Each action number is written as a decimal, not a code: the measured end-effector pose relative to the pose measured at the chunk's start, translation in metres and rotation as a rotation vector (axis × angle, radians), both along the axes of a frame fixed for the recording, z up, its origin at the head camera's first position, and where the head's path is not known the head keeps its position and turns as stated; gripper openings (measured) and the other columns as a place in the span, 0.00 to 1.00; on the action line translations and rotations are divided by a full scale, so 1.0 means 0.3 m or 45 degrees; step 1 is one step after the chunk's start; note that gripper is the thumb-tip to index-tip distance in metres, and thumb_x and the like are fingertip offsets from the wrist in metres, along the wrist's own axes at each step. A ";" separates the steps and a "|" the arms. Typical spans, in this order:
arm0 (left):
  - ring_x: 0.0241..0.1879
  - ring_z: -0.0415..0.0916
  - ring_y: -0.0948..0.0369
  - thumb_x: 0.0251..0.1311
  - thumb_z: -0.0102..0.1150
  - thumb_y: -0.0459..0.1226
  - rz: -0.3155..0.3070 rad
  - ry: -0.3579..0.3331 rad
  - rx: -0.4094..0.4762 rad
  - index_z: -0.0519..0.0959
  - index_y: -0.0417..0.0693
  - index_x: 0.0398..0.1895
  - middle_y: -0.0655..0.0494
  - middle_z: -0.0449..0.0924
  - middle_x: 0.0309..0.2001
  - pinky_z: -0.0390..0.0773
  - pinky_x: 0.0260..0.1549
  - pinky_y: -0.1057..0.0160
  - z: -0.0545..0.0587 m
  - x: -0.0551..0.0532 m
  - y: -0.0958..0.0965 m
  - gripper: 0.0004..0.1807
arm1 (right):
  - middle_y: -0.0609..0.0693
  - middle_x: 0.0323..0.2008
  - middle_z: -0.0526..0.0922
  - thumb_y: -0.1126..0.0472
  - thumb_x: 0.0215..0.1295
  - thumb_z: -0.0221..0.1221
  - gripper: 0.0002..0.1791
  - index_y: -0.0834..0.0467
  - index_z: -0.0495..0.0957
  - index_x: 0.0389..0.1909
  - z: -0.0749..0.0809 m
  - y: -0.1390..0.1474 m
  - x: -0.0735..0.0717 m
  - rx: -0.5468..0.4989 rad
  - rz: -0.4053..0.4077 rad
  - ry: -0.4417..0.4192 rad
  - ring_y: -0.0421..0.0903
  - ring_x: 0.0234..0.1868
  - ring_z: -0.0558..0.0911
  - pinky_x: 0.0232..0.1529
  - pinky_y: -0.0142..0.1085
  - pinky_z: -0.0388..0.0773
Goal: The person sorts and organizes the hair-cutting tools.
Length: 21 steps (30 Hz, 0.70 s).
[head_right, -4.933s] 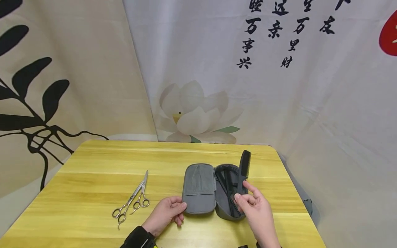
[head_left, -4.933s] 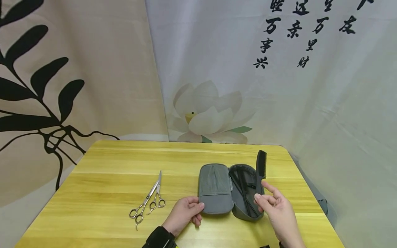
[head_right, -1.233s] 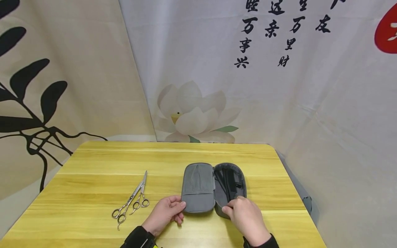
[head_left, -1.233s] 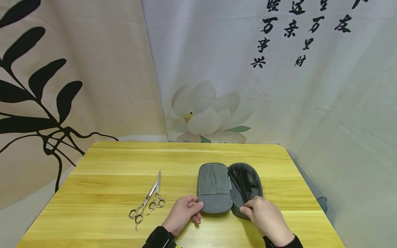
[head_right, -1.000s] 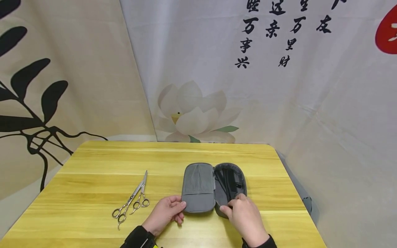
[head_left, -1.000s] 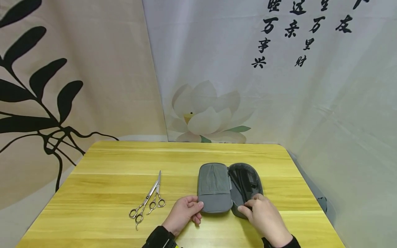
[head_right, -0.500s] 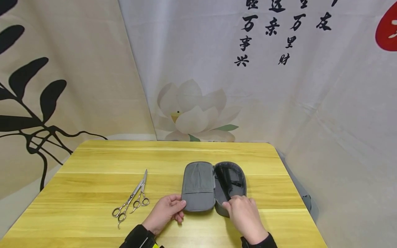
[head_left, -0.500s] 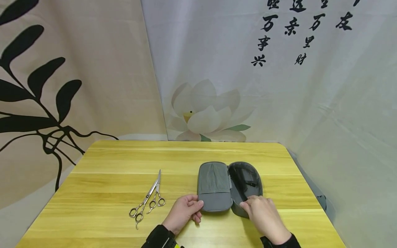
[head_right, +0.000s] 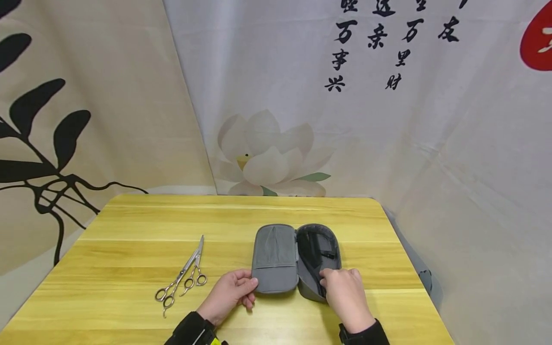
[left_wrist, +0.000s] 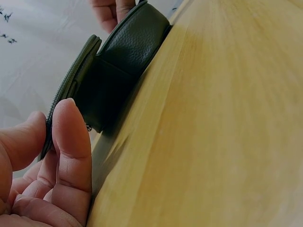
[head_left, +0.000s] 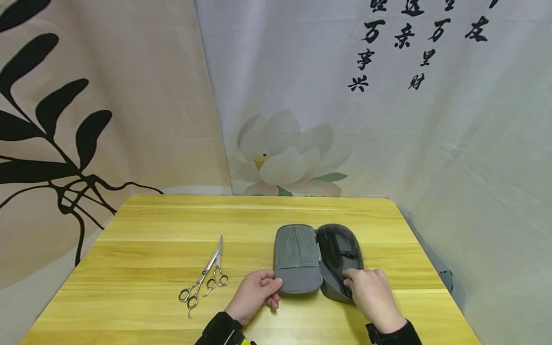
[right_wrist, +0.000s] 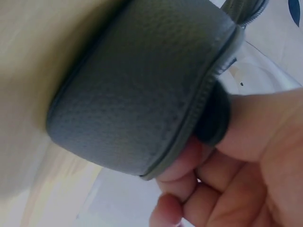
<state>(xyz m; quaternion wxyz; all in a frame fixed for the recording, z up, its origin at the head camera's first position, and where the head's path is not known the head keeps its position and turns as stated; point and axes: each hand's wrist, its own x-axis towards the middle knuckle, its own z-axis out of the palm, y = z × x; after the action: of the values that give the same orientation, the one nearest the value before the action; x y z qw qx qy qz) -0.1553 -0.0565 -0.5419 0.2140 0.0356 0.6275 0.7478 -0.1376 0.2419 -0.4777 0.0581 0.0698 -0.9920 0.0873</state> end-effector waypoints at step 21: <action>0.21 0.81 0.64 0.76 0.64 0.36 -0.019 -0.013 0.003 0.67 0.23 0.70 0.55 0.82 0.27 0.86 0.26 0.66 -0.005 -0.006 -0.004 0.30 | 0.59 0.54 0.91 0.57 0.77 0.64 0.19 0.63 0.86 0.61 0.019 -0.028 -0.001 -0.393 -0.052 -0.218 0.61 0.56 0.89 0.52 0.55 0.77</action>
<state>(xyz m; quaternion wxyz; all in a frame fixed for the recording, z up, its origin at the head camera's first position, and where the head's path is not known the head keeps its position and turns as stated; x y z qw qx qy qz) -0.1572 -0.0575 -0.5435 0.2227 0.0369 0.6252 0.7471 -0.1378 0.2334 -0.4720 -0.0150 0.0320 -0.9694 0.2429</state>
